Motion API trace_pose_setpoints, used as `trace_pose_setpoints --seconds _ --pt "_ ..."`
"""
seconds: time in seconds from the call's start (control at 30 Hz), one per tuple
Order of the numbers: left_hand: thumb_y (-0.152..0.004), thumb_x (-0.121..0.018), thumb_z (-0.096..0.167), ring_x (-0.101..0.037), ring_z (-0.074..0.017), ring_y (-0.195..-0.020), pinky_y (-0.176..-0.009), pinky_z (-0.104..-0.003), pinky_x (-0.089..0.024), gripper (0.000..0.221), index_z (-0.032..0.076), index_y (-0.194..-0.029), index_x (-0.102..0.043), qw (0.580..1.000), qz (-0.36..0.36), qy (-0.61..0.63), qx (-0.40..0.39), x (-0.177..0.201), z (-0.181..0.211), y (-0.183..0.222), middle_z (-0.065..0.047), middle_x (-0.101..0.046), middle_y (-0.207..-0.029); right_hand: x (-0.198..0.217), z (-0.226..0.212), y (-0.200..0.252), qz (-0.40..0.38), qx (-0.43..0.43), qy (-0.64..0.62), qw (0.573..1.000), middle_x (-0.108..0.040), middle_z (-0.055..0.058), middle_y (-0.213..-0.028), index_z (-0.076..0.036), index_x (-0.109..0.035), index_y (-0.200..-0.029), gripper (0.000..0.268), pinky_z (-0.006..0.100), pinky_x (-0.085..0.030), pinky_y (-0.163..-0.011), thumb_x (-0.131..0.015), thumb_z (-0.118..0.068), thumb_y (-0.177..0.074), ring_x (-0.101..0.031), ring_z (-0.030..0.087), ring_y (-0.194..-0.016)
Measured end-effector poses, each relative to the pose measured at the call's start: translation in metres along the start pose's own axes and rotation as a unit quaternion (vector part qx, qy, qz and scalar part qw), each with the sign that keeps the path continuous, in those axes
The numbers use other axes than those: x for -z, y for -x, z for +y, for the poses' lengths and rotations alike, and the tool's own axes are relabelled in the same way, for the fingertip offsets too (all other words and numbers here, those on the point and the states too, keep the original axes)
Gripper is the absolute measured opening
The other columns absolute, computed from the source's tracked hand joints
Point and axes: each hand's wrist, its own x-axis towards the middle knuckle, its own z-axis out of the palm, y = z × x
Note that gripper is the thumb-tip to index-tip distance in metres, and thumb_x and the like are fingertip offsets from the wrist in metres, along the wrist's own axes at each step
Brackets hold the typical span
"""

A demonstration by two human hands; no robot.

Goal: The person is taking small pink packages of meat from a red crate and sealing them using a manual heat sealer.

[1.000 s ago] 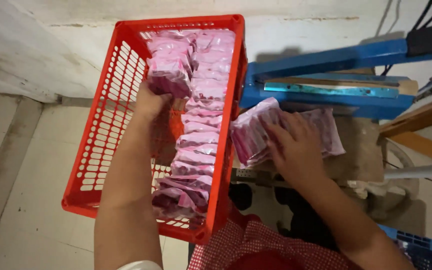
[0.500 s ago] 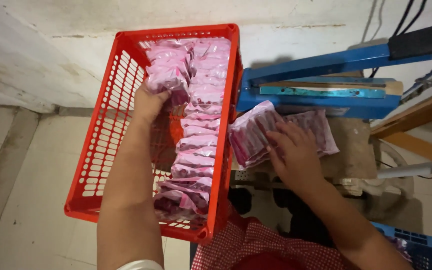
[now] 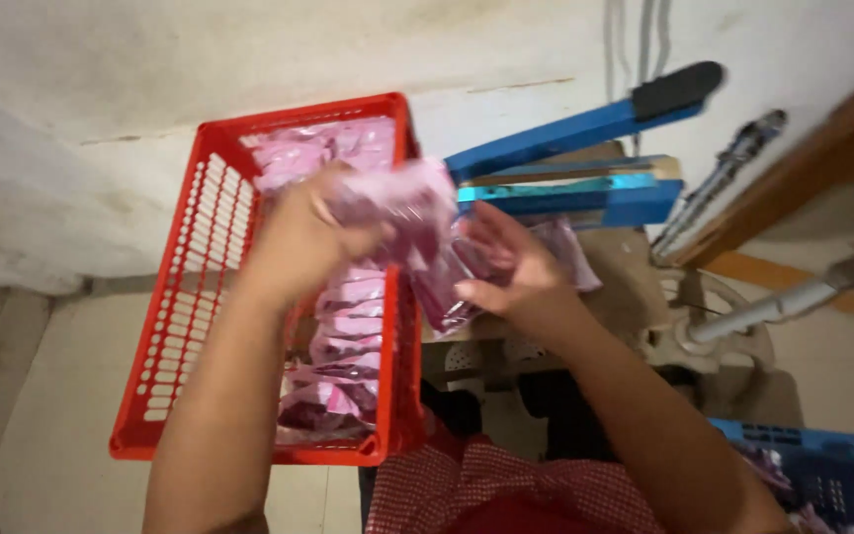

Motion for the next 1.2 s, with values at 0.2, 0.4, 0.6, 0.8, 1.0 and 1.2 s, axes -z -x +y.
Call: trace_pose_setpoints --seconds 0.2,0.4,0.6,0.8,1.0,1.2 --pt "-0.069 -0.091 0.018 -0.075 -0.0285 -0.081 -0.067 -0.036 -0.058 0.053 0.014 -0.117 -0.069 0.993 -0.076 -0.081 0.032 -0.066 0.026 0.044 -0.015 -0.075 -0.088 0.007 -0.042 0.025 0.052 0.021 -0.231 0.971 -0.076 0.012 -0.084 0.000 -0.071 -0.103 0.034 0.037 -0.060 -0.073 -0.087 0.004 -0.074 -0.073 0.019 -0.078" --pt "-0.078 -0.086 0.011 -0.069 -0.0183 -0.084 -0.073 -0.031 -0.058 0.046 0.007 -0.120 -0.068 0.998 -0.033 0.037 0.049 -0.096 0.037 0.084 -0.014 -0.077 -0.091 0.038 -0.041 0.056 0.062 -0.010 -0.270 0.961 -0.074 0.014 -0.080 0.002 -0.070 -0.099 0.024 0.040 -0.061 -0.069 -0.082 0.002 -0.078 -0.072 0.020 -0.071" --pt "-0.082 -0.081 0.002 -0.064 -0.0189 -0.088 -0.078 -0.033 -0.057 0.047 0.002 -0.124 -0.062 0.992 -0.004 0.126 0.005 -0.125 0.021 0.108 -0.014 -0.073 -0.096 0.060 -0.041 0.074 0.059 0.010 -0.230 0.971 -0.073 0.012 -0.079 0.000 -0.071 -0.102 0.024 0.036 -0.060 -0.063 -0.081 0.002 -0.081 -0.071 0.017 -0.069" --pt "-0.084 -0.078 -0.003 -0.065 -0.0151 -0.086 -0.077 -0.031 -0.057 0.039 0.002 -0.119 -0.062 0.983 0.021 0.180 -0.014 -0.145 -0.012 0.119 -0.010 -0.073 -0.093 0.069 -0.024 0.094 0.051 -0.005 -0.302 0.952 -0.073 0.014 -0.078 0.002 -0.070 -0.101 0.020 0.034 -0.062 -0.063 -0.078 -0.008 -0.086 -0.074 0.020 -0.069" --pt "-0.085 -0.078 -0.004 -0.066 -0.0131 -0.080 -0.071 -0.027 -0.055 0.035 0.003 -0.116 -0.063 0.972 0.034 0.234 -0.008 -0.165 -0.027 0.125 -0.008 -0.073 -0.090 0.080 -0.052 0.109 0.112 0.065 -0.252 0.959 -0.075 0.015 -0.096 0.002 -0.064 -0.131 0.038 0.032 -0.061 -0.065 -0.070 -0.008 -0.095 -0.072 0.016 -0.076" --pt "-0.087 -0.076 -0.005 -0.066 -0.0107 -0.079 -0.069 -0.024 -0.055 0.032 0.006 -0.114 -0.062 0.963 -0.001 0.270 -0.006 -0.165 -0.034 0.129 -0.006 -0.073 -0.088 0.116 -0.077 0.123 -0.053 0.077 -0.036 0.995 -0.074 0.014 -0.118 -0.003 -0.059 -0.140 0.047 0.040 -0.061 -0.086 -0.067 -0.010 -0.095 -0.066 0.016 -0.103"
